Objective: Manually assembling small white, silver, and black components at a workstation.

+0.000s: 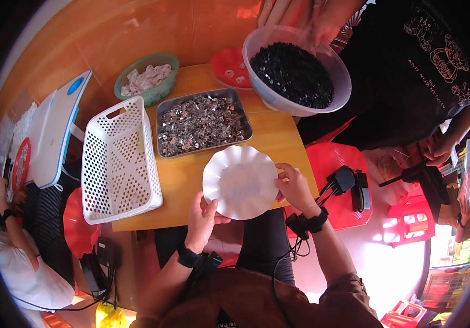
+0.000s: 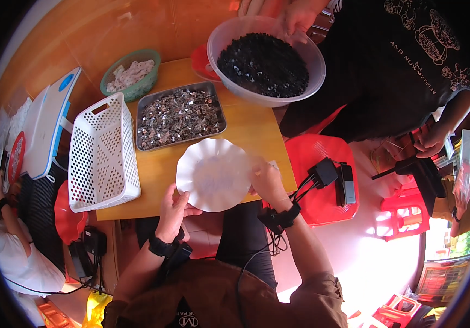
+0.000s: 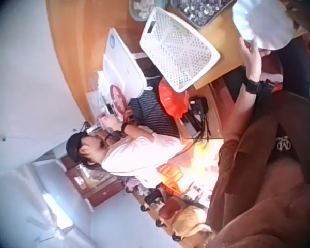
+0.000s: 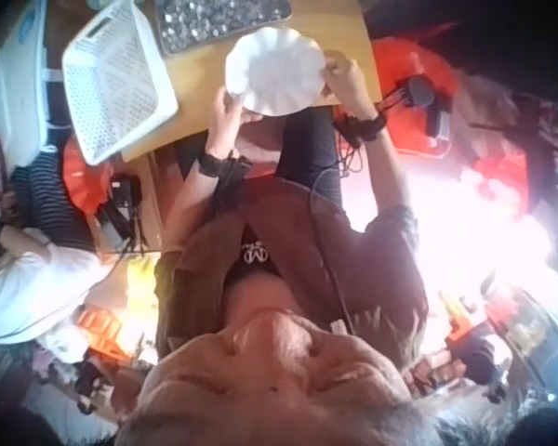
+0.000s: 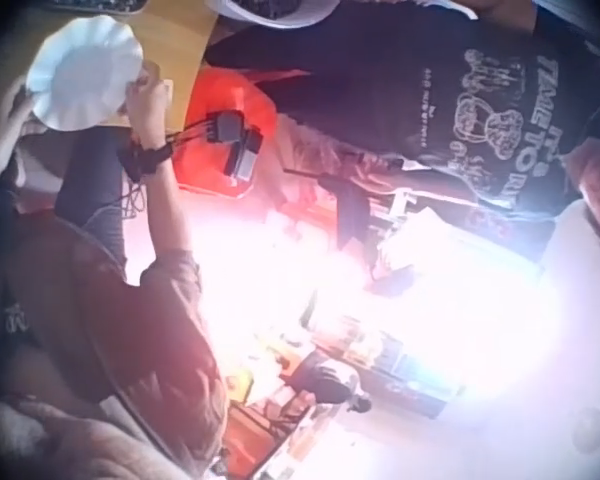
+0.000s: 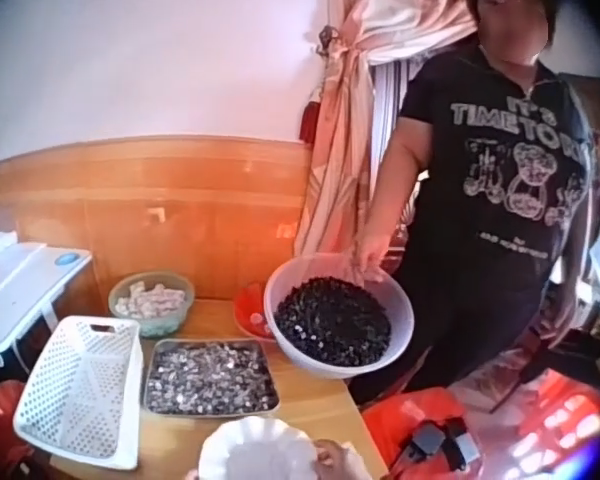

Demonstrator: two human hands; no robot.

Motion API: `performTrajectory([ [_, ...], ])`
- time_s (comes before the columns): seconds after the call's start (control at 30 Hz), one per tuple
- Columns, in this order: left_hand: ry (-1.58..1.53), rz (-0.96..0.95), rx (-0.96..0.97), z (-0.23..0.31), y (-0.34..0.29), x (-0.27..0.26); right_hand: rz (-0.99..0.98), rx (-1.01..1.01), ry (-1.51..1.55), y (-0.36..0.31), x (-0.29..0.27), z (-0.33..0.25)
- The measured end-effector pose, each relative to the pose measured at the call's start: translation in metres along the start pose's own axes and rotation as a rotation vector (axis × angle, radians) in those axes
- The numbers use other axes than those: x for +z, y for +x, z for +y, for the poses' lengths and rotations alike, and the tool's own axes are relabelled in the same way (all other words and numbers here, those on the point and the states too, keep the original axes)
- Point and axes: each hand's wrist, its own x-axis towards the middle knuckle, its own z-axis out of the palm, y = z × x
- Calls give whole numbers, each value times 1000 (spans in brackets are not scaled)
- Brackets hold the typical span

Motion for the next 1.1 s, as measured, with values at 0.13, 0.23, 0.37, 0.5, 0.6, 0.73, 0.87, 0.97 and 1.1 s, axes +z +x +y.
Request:
performTrajectory([
  [0.13, 153, -45, -34, 2, 5, 13, 115, -71, -60, 10, -8, 16],
  [0.23, 287, -83, -91, 3, 11, 18, 179, -65, -30, 13, -13, 18],
  [0.37, 286, -92, -101, -3, 14, 30, 287, -251, -120, 25, -17, 60],
  [0.5, 198, -36, -61, -2, 4, 14, 285, -119, 236, 17, -30, 41],
  [0.6, 209, 8, -64, 8, -14, -8, 401, -152, 627, 16, -54, 20],
  [0.73, 223, 108, -35, 13, -33, -43, 446, -130, 680, 34, -72, -40],
  [0.87, 231, 217, 14, 18, -44, -54, 467, -187, 604, 80, -76, -46],
  [0.97, 217, 259, 31, 19, -52, -58, 453, -190, 657, 94, -67, -76],
  [1.1, 187, 254, 30, 13, -53, -67, 250, -193, 665, 98, -64, -92],
])
